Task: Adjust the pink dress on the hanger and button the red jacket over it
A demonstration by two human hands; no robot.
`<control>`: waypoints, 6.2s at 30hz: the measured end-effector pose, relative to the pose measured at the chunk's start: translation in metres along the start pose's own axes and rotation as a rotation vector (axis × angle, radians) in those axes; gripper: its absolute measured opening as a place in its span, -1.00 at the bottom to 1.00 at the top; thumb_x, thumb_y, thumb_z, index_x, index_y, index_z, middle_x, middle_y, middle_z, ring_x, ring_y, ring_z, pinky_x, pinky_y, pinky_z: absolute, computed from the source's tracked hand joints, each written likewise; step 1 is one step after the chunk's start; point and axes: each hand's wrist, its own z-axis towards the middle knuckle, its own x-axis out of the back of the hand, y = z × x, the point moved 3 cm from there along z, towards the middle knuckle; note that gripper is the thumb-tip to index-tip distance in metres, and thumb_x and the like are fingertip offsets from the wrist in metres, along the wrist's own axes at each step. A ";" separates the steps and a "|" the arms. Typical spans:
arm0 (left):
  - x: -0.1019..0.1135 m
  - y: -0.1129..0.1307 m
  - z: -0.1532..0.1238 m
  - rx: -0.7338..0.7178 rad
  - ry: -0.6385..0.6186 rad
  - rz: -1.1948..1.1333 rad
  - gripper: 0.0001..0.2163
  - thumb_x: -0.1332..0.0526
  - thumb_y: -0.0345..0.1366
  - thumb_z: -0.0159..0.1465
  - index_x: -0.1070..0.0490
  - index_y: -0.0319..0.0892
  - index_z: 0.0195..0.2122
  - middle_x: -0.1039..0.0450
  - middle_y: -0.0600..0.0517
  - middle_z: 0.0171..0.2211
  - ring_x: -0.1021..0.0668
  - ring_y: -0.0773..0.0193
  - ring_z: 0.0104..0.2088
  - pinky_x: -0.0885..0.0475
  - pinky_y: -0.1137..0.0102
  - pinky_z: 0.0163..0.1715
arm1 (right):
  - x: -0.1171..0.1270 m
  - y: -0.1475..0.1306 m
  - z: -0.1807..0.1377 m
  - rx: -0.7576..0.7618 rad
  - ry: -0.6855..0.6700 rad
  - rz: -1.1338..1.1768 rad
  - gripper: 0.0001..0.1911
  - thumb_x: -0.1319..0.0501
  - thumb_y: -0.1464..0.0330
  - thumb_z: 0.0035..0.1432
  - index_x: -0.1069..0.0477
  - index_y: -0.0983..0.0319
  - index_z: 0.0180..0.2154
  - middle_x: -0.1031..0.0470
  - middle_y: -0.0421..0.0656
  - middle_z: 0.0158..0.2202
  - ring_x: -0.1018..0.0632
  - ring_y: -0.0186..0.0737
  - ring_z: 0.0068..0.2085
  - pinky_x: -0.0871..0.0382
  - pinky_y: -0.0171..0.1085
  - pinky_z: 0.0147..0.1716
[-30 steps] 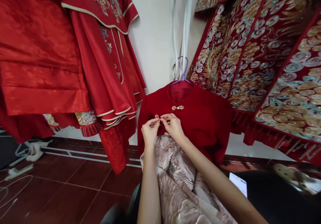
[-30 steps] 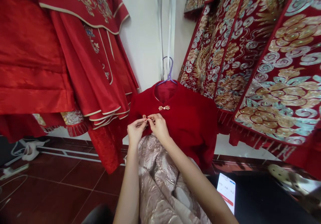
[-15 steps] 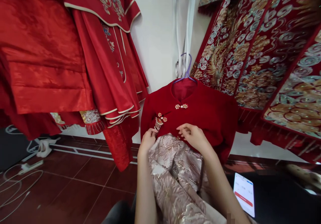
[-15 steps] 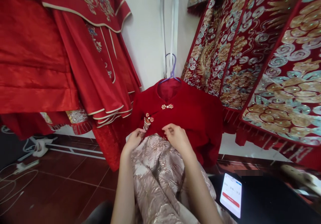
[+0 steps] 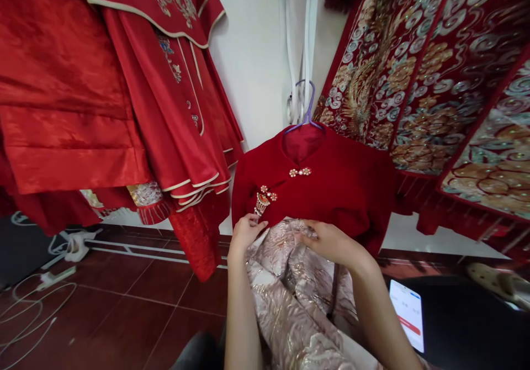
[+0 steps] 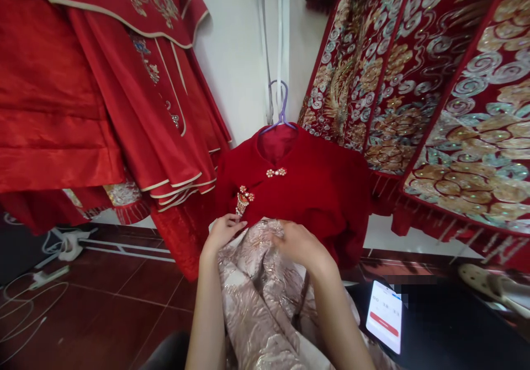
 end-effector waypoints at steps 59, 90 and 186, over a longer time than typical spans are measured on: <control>-0.042 0.015 0.013 -0.203 0.508 -0.176 -0.39 -0.15 -0.31 0.22 -0.01 -0.28 0.28 -0.45 -0.09 -0.27 -0.53 0.20 -0.24 -0.40 0.32 -0.13 | -0.008 0.021 0.021 -0.003 0.121 0.303 -0.87 -0.28 0.39 -0.03 -0.57 0.21 -0.37 -0.61 -0.16 -0.40 -0.60 -0.23 -0.34 -0.43 -0.33 -0.33; -0.016 0.002 0.009 -0.267 0.076 -0.293 -0.43 -0.27 -0.42 0.10 -0.17 -0.23 0.15 -0.47 0.01 -0.34 -0.53 0.34 -0.38 -0.43 0.41 -0.29 | -0.079 -0.003 0.078 0.118 0.587 0.272 -0.88 -0.14 0.42 0.12 -0.45 0.27 -0.32 -0.50 -0.08 -0.34 -0.53 -0.21 -0.38 -0.43 -0.26 -0.31; -0.010 0.017 0.001 -0.348 0.026 -0.422 -0.79 -0.35 -0.22 0.04 -0.40 -0.21 -0.39 -0.49 0.03 -0.45 -0.52 0.33 -0.39 -0.41 0.44 -0.28 | -0.080 -0.001 0.061 0.153 0.602 0.237 -0.83 -0.09 0.35 0.14 -0.37 0.25 -0.23 -0.40 -0.14 -0.33 -0.46 -0.26 -0.39 -0.35 -0.28 -0.32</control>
